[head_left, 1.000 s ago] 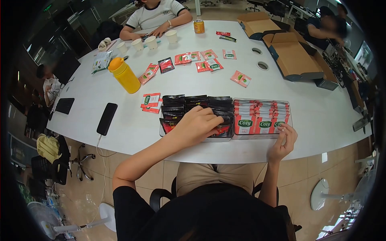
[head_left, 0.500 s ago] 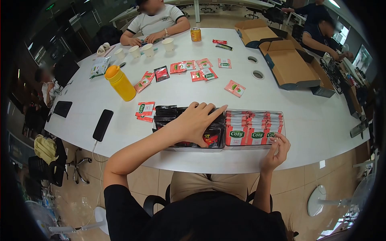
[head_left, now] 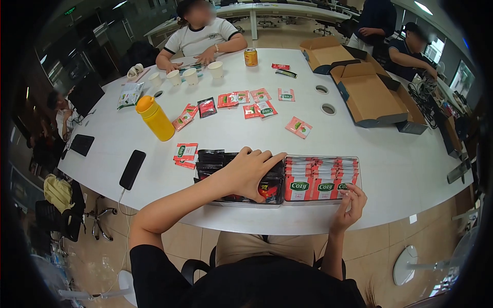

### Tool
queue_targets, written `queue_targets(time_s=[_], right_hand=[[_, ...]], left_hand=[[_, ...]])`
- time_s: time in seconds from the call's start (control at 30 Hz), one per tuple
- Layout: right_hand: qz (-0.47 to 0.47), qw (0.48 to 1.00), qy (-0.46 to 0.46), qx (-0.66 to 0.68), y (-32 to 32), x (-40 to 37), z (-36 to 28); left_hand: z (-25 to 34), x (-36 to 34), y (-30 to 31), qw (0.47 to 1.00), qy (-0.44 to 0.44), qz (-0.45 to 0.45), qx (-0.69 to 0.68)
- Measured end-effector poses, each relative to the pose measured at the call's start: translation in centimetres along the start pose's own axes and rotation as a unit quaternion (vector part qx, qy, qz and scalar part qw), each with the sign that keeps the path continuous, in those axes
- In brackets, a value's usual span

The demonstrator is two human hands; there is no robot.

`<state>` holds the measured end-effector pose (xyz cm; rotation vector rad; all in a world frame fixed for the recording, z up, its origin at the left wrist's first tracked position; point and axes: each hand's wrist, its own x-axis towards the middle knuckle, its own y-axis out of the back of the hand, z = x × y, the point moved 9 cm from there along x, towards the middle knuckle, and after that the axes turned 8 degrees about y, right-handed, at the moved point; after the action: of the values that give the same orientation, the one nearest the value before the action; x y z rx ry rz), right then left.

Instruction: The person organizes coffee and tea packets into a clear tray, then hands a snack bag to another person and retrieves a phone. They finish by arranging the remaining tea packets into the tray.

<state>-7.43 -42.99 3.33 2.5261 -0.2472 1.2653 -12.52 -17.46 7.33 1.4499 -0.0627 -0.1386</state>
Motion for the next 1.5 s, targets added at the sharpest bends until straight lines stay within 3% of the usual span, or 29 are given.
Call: queue_targets(time_s=[0.13, 0.33, 0.43, 0.83, 1.0, 1.13, 1.2, 1.27, 1.37, 1.5], right_hand=[[-0.002, 1.000, 0.000, -0.002, -0.1, 0.0, -0.1], [-0.004, 1.000, 0.005, 0.003, -0.1, 0.1, -0.3], [-0.019, 0.999, 0.045, -0.019, -0.1, 0.1, -0.6], [-0.006, 1.000, 0.019, 0.009, 0.0, 0.0, -0.7], [-0.012, 1.000, 0.015, 0.002, -0.1, -0.1, -0.6], [0.003, 0.999, -0.002, 0.039, -0.2, -0.4, 0.0], [-0.003, 0.999, 0.003, 0.034, -0.3, -0.2, -0.3], [-0.005, 0.999, 0.008, 0.035, -0.3, -0.2, -0.4], [0.031, 0.997, 0.013, 0.067, -0.1, -0.2, -0.1], [0.015, 1.000, 0.003, 0.018, -0.2, -0.3, -0.1]], left_hand=[[-0.3, 0.3, -0.1, 0.999, 0.004, -0.040, -0.022], [0.3, -0.1, -0.2, 0.997, -0.017, 0.030, 0.063], [0.4, 0.0, -0.5, 0.996, 0.001, 0.014, 0.085], [-0.2, -0.5, 0.2, 0.999, -0.018, 0.026, -0.045], [0.0, -2.8, 3.1, 0.983, -0.040, 0.109, -0.142], [-3.4, -8.4, 6.2, 0.930, 0.034, 0.228, -0.285], [-6.9, -11.9, 7.2, 0.903, 0.096, 0.330, -0.258], [-12.4, -14.7, 5.7, 0.865, 0.196, 0.366, -0.282], [-18.6, -16.6, 1.8, 0.865, 0.303, 0.311, -0.250], [-21.9, -15.1, -3.5, 0.892, 0.332, 0.206, -0.227]])
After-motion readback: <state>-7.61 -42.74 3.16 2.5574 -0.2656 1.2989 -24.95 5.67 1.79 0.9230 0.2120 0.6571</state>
